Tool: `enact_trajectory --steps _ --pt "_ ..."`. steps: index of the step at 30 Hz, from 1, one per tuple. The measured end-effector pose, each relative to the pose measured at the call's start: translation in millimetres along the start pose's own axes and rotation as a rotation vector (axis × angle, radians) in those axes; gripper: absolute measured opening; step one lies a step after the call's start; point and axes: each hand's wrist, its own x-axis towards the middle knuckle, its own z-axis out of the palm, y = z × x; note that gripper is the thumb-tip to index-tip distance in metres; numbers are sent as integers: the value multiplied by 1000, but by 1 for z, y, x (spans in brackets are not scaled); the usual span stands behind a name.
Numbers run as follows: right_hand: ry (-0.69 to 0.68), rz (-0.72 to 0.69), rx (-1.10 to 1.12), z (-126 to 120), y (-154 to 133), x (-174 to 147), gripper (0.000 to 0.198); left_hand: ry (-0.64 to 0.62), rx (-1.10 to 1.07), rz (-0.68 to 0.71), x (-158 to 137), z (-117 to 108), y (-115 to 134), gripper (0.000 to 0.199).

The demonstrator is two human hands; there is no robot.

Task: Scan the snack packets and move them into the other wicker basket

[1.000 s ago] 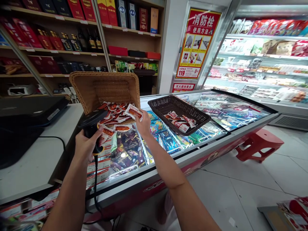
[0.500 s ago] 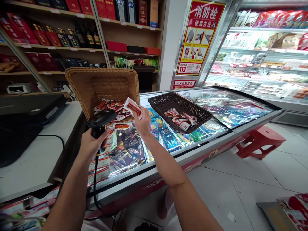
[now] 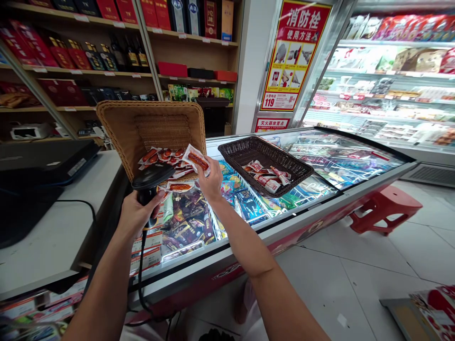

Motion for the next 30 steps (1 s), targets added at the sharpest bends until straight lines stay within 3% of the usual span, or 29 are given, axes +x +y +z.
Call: enact_trajectory --steps 15,30 --pt "13 -43 18 1 1 1 40 1 8 8 3 3 -4 40" --pt "2 40 42 2 -3 -1 42 -13 9 -9 5 3 -13 42"
